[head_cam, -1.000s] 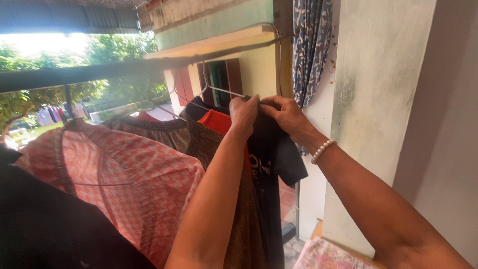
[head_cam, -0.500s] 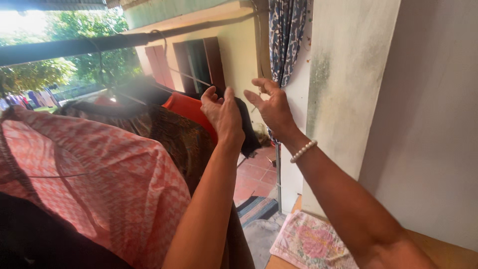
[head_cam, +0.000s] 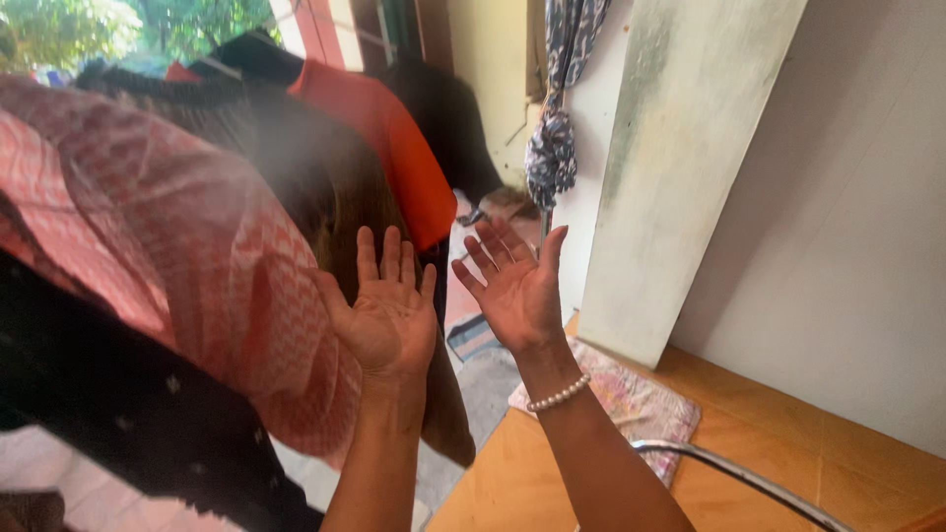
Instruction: The person folds a black t-shirt on a glass table, places it on a metal hanger, and hangs it on a clothes rack. The person then folds another black garment on the table.
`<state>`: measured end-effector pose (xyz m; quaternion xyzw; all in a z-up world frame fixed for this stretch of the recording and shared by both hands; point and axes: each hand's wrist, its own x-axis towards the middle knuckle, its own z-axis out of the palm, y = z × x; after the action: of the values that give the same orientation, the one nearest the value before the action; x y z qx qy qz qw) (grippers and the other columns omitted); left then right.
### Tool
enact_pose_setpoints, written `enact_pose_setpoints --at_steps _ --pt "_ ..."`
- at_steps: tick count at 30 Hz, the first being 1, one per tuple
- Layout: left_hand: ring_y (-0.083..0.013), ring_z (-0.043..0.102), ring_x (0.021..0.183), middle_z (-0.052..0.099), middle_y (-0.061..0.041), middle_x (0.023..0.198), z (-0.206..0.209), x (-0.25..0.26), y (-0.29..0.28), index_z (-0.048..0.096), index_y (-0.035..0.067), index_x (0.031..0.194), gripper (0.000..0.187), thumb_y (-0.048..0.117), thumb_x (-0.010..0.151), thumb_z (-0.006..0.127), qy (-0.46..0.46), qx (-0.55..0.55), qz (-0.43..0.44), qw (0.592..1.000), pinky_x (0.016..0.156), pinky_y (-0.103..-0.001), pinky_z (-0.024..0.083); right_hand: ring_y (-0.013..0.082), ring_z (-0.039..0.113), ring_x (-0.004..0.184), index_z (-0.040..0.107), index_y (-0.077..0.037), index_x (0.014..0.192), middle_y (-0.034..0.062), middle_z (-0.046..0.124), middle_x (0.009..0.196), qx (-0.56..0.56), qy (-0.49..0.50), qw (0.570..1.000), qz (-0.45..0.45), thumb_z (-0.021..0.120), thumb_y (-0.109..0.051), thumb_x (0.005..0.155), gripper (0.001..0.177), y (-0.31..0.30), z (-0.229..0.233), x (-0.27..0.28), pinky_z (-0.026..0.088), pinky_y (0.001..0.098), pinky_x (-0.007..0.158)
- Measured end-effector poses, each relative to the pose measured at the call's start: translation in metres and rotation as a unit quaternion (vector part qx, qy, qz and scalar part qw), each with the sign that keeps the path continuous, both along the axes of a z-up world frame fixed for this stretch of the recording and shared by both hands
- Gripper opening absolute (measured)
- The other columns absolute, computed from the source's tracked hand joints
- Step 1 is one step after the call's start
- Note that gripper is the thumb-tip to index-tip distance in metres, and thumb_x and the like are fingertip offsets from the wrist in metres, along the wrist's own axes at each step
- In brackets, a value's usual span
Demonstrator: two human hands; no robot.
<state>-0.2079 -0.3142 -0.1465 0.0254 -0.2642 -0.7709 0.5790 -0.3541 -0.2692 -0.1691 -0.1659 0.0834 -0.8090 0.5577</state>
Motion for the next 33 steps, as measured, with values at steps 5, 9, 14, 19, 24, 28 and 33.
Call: enact_pose_setpoints --at_steps 5,9,14,19,24,28,33 --pt "-0.0317 0.004 0.160 0.017 -0.015 0.173 -0.017 0.029 0.039 0.019 0.017 0.165 0.104 0.080 0.086 0.043 -0.038 0.007 0.026 0.999 0.124 -0.056 -0.002 0.0262 0.056 0.122 0.058 -0.010 0.126 0.0070 0.063 0.124 -0.013 -0.076 0.996 0.044 0.046 -0.080 0.088 0.081 0.025 -0.027 0.014 0.042 0.0568 0.109" --pt "-0.0310 0.001 0.161 0.015 -0.016 0.173 -0.021 0.047 0.061 0.018 0.017 0.167 0.107 0.083 0.085 0.041 -0.041 0.009 0.041 0.998 0.125 -0.056 -0.002 0.0268 0.054 0.125 0.057 -0.013 0.132 0.0083 0.061 0.127 0.001 -0.065 0.996 0.057 0.044 -0.083 0.086 0.085 0.044 -0.029 0.028 0.040 0.0597 0.110" --pt "-0.0302 -0.001 0.162 0.012 -0.015 0.176 -0.016 0.074 0.082 0.016 0.015 0.167 0.111 0.086 0.084 0.039 -0.041 -0.007 0.057 0.998 0.125 -0.056 -0.004 0.0281 0.052 0.129 0.055 -0.013 0.134 0.0090 0.058 0.132 -0.009 -0.066 0.993 0.099 0.044 -0.083 0.087 0.085 0.062 -0.021 0.061 0.038 0.0613 0.115" --pt "-0.0299 0.000 0.166 0.007 -0.014 0.177 -0.006 0.129 0.114 0.008 0.018 0.168 0.111 0.086 0.086 0.038 -0.036 -0.020 0.074 0.996 0.128 -0.055 -0.004 0.0292 0.051 0.130 0.055 -0.014 0.137 0.0104 0.057 0.134 -0.012 -0.089 0.982 0.169 0.046 -0.082 0.086 0.085 0.073 -0.016 0.118 0.036 0.0620 0.117" --pt "-0.0304 -0.003 0.162 0.004 -0.017 0.176 0.010 0.188 0.160 0.006 0.016 0.169 0.113 0.084 0.086 0.040 -0.087 -0.032 0.147 0.985 0.128 -0.053 -0.001 0.0282 0.050 0.133 0.053 -0.013 0.142 0.0105 0.057 0.137 -0.037 -0.115 0.956 0.266 0.046 -0.082 0.090 0.086 0.097 -0.010 0.184 0.035 0.0601 0.119" --pt "-0.0302 0.002 0.165 0.009 -0.017 0.178 0.024 0.228 0.202 0.007 0.011 0.169 0.116 0.084 0.087 0.044 -0.101 -0.042 0.169 0.980 0.130 -0.048 0.003 0.0294 0.051 0.133 0.053 -0.012 0.143 0.0102 0.056 0.140 -0.052 -0.104 0.942 0.314 0.045 -0.080 0.093 0.084 0.119 -0.002 0.227 0.037 0.0576 0.117" --pt "-0.0259 0.019 0.160 0.027 -0.013 0.170 0.035 0.279 0.261 0.020 0.011 0.169 0.111 0.081 0.087 0.046 -0.062 -0.018 0.216 0.974 0.132 -0.043 0.014 0.0297 0.050 0.134 0.054 -0.012 0.144 0.0119 0.056 0.143 -0.073 -0.104 0.913 0.387 0.043 -0.080 0.094 0.085 0.155 0.010 0.280 0.038 0.0549 0.117"
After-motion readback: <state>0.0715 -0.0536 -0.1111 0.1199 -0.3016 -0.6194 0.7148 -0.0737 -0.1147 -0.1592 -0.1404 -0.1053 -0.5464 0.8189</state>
